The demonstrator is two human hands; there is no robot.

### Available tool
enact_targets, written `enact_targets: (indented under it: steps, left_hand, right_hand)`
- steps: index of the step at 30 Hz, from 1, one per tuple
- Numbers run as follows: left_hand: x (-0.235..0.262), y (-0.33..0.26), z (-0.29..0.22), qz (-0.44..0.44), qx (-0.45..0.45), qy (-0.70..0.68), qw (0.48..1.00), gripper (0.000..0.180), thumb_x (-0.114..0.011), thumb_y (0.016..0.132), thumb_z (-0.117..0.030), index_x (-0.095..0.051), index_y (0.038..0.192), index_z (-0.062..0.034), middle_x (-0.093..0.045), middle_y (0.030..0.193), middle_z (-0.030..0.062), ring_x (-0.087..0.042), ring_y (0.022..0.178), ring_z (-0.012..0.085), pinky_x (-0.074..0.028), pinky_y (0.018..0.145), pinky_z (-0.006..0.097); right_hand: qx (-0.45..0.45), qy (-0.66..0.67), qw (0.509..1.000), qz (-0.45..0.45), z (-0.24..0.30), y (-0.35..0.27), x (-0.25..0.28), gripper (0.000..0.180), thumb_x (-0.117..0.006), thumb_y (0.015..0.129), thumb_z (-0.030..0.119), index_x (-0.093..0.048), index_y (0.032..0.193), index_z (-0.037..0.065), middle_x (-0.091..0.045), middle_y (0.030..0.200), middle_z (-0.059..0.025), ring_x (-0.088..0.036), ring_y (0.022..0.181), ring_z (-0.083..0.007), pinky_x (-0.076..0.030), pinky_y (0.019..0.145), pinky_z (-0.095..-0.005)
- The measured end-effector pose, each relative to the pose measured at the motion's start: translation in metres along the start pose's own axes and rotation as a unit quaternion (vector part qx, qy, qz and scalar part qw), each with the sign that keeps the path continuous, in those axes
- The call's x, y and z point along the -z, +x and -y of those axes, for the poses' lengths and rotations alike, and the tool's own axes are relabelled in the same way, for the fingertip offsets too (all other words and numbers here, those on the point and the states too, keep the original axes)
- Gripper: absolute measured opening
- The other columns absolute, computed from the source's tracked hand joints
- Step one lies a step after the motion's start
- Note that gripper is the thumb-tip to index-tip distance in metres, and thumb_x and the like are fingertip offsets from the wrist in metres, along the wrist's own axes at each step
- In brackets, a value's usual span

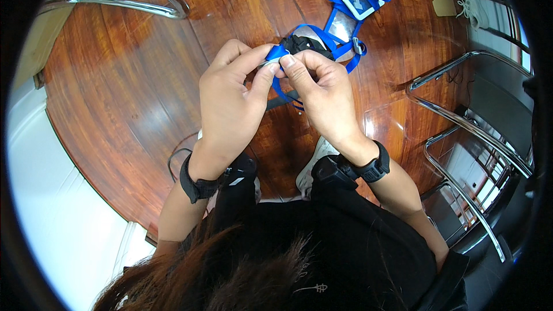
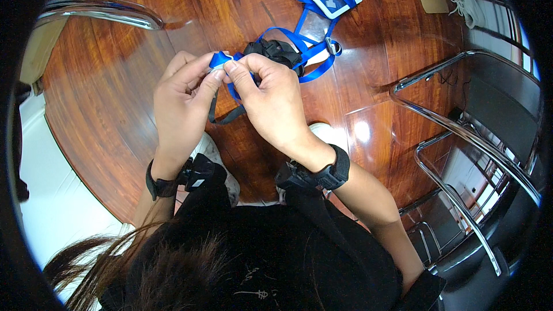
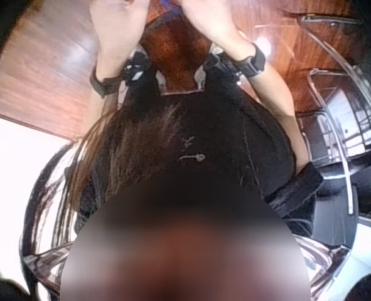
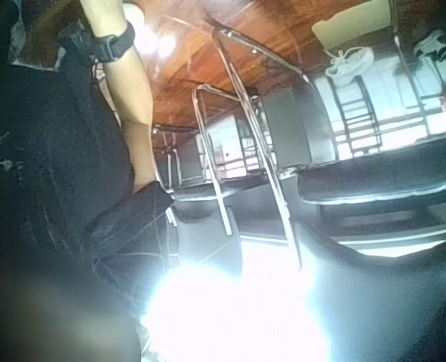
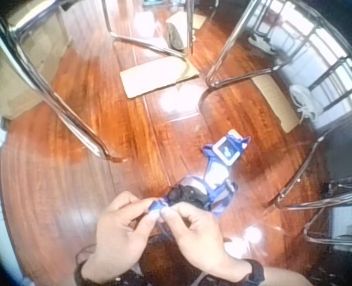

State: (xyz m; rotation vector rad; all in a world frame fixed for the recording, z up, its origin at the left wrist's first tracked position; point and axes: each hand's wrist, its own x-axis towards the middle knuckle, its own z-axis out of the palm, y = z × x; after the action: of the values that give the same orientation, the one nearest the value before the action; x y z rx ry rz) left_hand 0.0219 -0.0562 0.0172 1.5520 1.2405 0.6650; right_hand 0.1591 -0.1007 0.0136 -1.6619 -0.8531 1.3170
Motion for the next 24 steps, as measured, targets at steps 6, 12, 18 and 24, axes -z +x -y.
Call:
enact_targets:
  steps: [6,12,18,24]
  left_hand:
    - [-0.006,-0.001,-0.003,-0.044,-0.116,0.138,0.983,0.030,-0.065,0.080,0.005,-0.068,0.108,-0.0036,-0.053,0.083,0.0084,-0.057,0.070,0.0222,-0.048,0.064,0.031]
    - [-0.015,-0.006,0.006,-0.086,-0.186,0.182,0.962,0.042,-0.064,0.077,0.009,-0.066,0.116,-0.0055,-0.052,0.091,0.0095,-0.057,0.078,0.0230,-0.048,0.068,0.030]
    - [-0.024,-0.008,0.007,-0.090,-0.188,0.111,0.972,0.045,-0.063,0.079,0.009,-0.064,0.121,-0.0047,-0.053,0.095,0.0102,-0.057,0.082,0.0223,-0.050,0.071,0.030]
    - [0.004,-0.003,-0.004,0.061,0.099,-0.160,0.980,0.027,-0.062,0.091,-0.007,-0.063,0.117,0.0007,-0.061,0.089,0.0072,-0.060,0.068,0.0104,-0.050,0.063,0.022]
  right_hand:
    - [-0.012,0.010,0.999,-0.028,0.005,-0.005,-0.004,0.021,-0.063,0.093,0.018,-0.067,0.083,0.000,-0.057,0.064,-0.0018,-0.047,0.062,-0.0053,-0.039,0.054,-0.0247]
    - [-0.021,0.060,0.997,-0.032,0.008,-0.008,-0.008,0.019,-0.065,0.093,0.019,-0.067,0.089,0.001,-0.057,0.072,0.0037,-0.047,0.066,-0.0020,-0.039,0.057,-0.0182]
    - [-0.017,0.130,0.989,-0.067,0.007,-0.010,-0.010,0.023,-0.063,0.094,0.020,-0.064,0.085,-0.001,-0.050,0.066,0.0049,-0.039,0.063,-0.0018,-0.033,0.052,-0.0207]
    - [0.036,0.081,0.996,-0.025,0.003,-0.003,-0.003,0.023,-0.059,0.096,0.018,-0.061,0.083,-0.001,-0.052,0.065,0.0001,-0.042,0.063,-0.0042,-0.037,0.053,-0.0243]
